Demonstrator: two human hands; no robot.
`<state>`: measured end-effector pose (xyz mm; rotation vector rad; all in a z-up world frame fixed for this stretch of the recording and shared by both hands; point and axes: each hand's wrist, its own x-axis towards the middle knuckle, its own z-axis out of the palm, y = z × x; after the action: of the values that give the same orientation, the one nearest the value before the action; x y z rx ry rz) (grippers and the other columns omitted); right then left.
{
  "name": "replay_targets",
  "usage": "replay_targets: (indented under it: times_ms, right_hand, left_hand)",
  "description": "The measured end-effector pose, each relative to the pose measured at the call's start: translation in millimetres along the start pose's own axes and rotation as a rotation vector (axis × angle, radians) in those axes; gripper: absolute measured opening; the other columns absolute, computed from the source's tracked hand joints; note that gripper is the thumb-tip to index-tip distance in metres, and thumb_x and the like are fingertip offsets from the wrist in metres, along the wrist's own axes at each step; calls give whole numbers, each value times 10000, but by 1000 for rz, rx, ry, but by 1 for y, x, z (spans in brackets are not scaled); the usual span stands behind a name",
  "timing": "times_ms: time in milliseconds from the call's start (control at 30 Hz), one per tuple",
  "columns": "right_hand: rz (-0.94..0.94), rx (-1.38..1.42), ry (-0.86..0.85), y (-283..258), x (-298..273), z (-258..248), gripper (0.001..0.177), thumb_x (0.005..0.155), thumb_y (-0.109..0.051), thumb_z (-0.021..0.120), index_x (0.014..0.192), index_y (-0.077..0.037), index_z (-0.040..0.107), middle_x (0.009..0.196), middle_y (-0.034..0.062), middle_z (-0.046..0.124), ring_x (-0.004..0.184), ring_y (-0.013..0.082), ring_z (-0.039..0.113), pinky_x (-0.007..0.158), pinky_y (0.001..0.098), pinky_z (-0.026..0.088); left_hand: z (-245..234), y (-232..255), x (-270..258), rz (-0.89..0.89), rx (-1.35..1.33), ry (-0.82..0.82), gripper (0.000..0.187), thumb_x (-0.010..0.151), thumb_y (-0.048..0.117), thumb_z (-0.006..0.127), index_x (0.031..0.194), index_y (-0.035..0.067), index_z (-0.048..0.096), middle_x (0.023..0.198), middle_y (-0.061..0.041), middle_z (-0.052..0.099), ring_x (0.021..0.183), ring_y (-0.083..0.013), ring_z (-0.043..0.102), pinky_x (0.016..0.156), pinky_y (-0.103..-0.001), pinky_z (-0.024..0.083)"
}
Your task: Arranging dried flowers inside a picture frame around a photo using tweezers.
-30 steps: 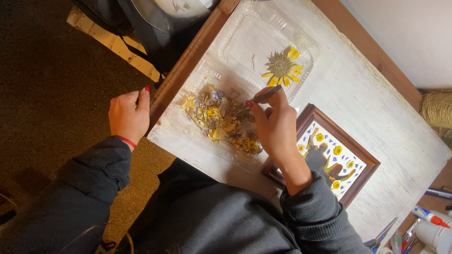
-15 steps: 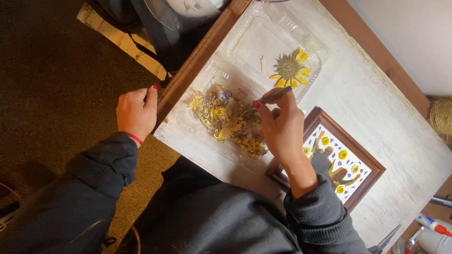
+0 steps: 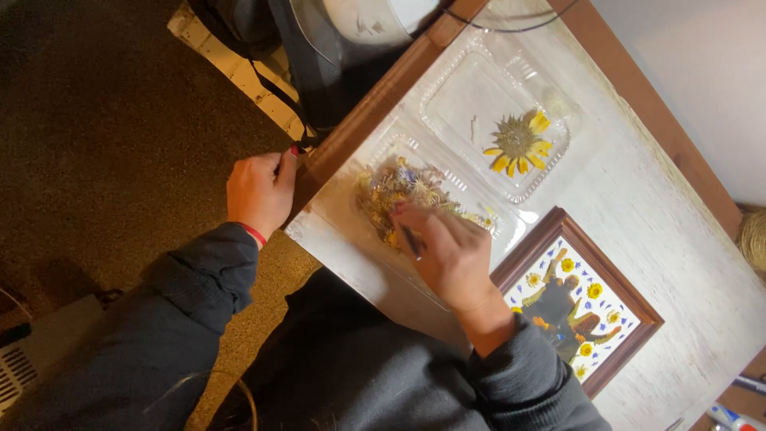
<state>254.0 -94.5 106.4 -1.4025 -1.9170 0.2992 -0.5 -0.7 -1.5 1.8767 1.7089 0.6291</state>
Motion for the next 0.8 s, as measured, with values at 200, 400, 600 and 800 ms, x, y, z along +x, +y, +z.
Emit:
replay_targets:
  times_ms: [200, 400, 600, 800]
  right_hand:
    - [-124, -153, -84, -3, 7, 13, 212, 836, -14, 768, 1014, -100, 691, 1061, 23, 769, 793, 181, 729, 677, 321, 560]
    - [-155, -216, -169, -4, 9, 16, 207, 822, -65, 748, 1023, -95, 708, 1049, 28, 774, 765, 184, 720, 633, 335, 538]
    - [-149, -234, -171, -2, 8, 15, 214, 830, -59, 742, 1039, -86, 706, 1063, 35, 771, 751, 183, 704, 648, 330, 542]
    - [-165, -218, -178, 1, 7, 16, 218, 835, -57, 731, 1049, -87, 709, 1066, 41, 774, 756, 170, 709, 621, 325, 523]
  left_hand:
    - [0, -3, 0, 50, 12, 21, 419, 1036, 277, 610, 715, 8, 619, 757, -237, 640, 716, -467, 628, 599, -545, 462]
    - [-5, 4, 2, 17, -36, 5, 385, 1031, 279, 593, 748, 27, 658, 717, -210, 650, 645, -430, 639, 546, -508, 471]
    - [-9, 7, 4, -89, -30, -129, 417, 1046, 249, 574, 701, 24, 640, 604, -164, 614, 476, -338, 601, 485, -449, 448]
    - [-5, 2, 3, -23, -9, -60, 396, 1039, 254, 602, 727, 16, 654, 660, -193, 628, 560, -380, 622, 511, -470, 455]
